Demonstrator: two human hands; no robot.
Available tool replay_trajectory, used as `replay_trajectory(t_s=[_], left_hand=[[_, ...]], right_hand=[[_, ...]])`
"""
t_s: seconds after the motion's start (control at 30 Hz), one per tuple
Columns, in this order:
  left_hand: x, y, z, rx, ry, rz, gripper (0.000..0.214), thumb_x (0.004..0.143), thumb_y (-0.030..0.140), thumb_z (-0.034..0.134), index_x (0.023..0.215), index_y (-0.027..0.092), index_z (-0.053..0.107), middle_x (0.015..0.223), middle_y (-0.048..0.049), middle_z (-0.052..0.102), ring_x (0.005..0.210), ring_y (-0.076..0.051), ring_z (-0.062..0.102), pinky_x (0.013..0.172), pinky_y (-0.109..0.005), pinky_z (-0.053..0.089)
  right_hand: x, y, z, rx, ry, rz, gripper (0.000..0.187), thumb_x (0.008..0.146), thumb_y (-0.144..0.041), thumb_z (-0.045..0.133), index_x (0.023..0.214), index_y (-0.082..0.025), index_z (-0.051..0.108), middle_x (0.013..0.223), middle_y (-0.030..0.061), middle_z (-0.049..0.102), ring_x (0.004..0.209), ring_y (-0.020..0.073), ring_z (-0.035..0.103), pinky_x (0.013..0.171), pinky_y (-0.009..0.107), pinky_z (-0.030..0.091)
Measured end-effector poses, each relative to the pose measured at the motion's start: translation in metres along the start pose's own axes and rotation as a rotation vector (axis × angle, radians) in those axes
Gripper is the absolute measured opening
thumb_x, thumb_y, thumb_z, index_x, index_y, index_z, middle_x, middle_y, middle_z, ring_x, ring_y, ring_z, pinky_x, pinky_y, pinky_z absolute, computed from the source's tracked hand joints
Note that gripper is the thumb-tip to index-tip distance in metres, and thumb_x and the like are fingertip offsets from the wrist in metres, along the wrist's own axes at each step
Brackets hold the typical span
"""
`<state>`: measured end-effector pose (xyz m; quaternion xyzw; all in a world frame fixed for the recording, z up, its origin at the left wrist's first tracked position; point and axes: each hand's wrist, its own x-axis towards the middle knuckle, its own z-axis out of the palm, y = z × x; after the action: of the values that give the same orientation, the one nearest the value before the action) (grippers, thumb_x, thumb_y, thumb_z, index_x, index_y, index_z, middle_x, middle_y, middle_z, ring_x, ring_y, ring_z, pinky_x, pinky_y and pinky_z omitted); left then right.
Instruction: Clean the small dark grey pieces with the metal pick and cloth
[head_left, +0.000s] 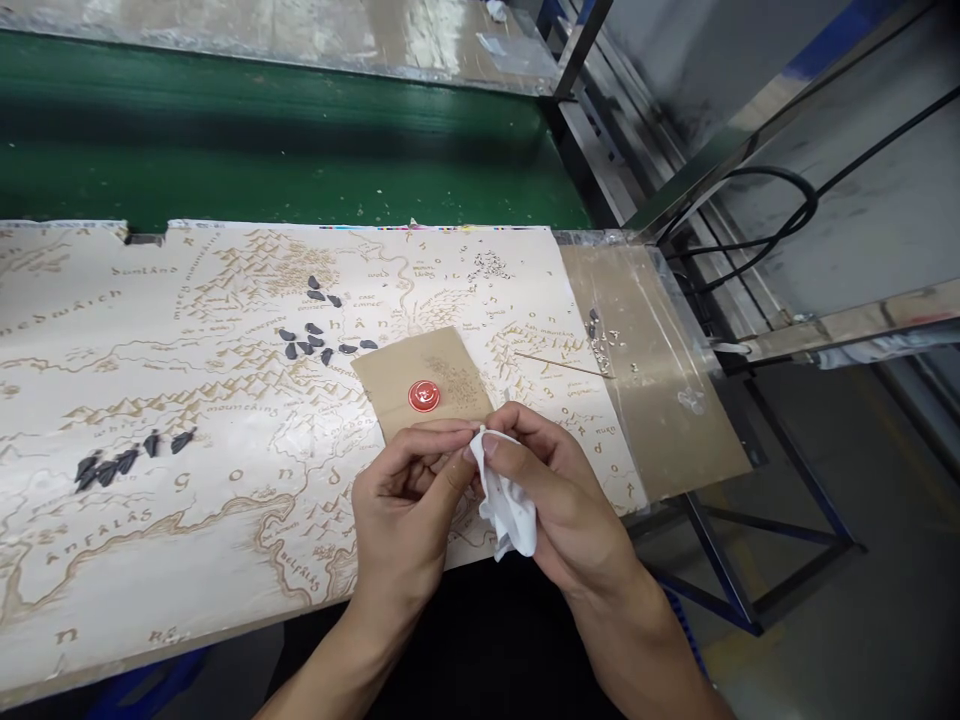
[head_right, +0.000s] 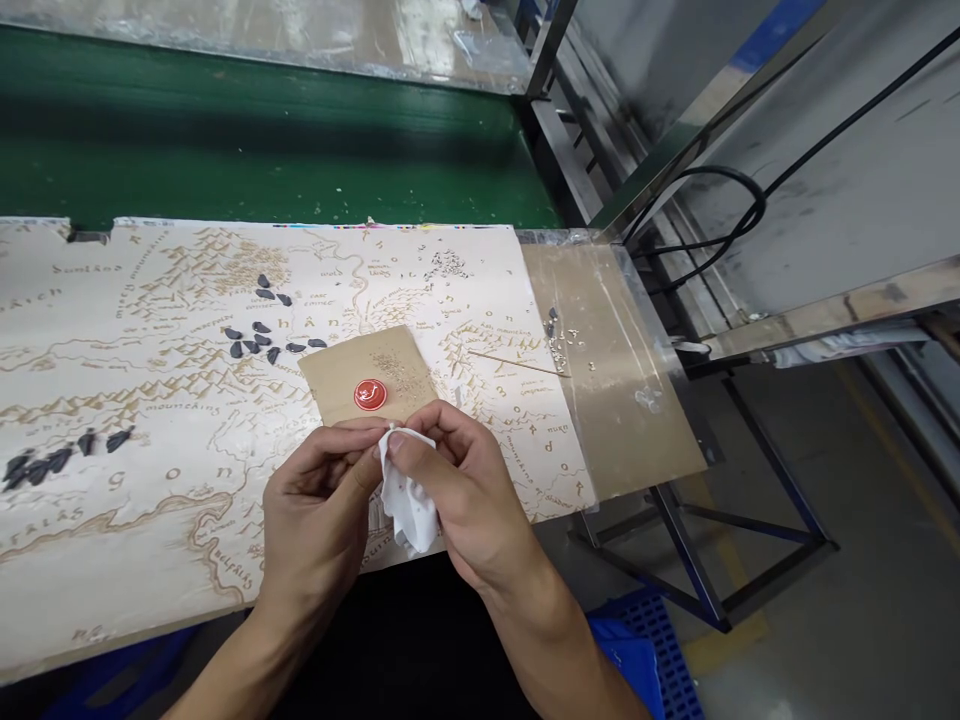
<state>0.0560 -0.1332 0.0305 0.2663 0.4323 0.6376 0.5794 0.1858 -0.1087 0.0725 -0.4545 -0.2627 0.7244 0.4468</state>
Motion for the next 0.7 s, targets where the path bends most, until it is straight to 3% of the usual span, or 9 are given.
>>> replay_trajectory(t_s=[0.13,0.3,0.57,0.7], left_hand=[[-0.001,-0.003,0.000,-0.023,0.005,0.029,0.007,0.095,0.023,0.096,0.096,0.027,0.091,0.107,-0.0040,0.090,0.084,-0.016,0.084,0.074,-0.025,0.070],[-0.001,-0.001,0.003,-0.045,0.014,-0.036,0.009,0.093,0.027,0.098,0.097,0.025,0.090,0.099,-0.0036,0.089,0.077,-0.015,0.082,0.073,-0.026,0.071],[-0.004,0.000,0.003,-0.006,0.022,-0.008,0.008,0.093,0.027,0.098,0.097,0.026,0.091,0.107,-0.0057,0.090,0.095,-0.019,0.087,0.087,-0.028,0.072],[-0.004,-0.002,0.001,-0.013,0.009,0.001,0.005,0.096,0.024,0.095,0.098,0.026,0.091,0.110,-0.0062,0.091,0.094,-0.019,0.087,0.080,-0.025,0.071]], right_hand=[[0.000,0.002,-0.001,0.029,0.043,0.032,0.039,0.076,-0.038,0.107,0.078,-0.022,0.072,0.067,-0.0044,0.063,0.060,0.0110,0.051,0.058,0.023,0.042],[-0.001,0.002,0.002,0.012,0.079,-0.038,0.041,0.076,-0.039,0.107,0.076,-0.022,0.069,0.069,-0.0039,0.064,0.061,0.0110,0.051,0.059,0.024,0.043],[-0.002,0.001,0.009,0.000,0.066,-0.041,0.039,0.073,-0.024,0.104,0.075,-0.022,0.065,0.066,-0.0070,0.059,0.055,0.0089,0.045,0.051,0.022,0.036],[-0.002,0.003,0.013,0.020,0.104,-0.036,0.040,0.074,-0.026,0.101,0.073,-0.022,0.061,0.066,-0.0062,0.057,0.058,0.0094,0.045,0.054,0.022,0.038]])
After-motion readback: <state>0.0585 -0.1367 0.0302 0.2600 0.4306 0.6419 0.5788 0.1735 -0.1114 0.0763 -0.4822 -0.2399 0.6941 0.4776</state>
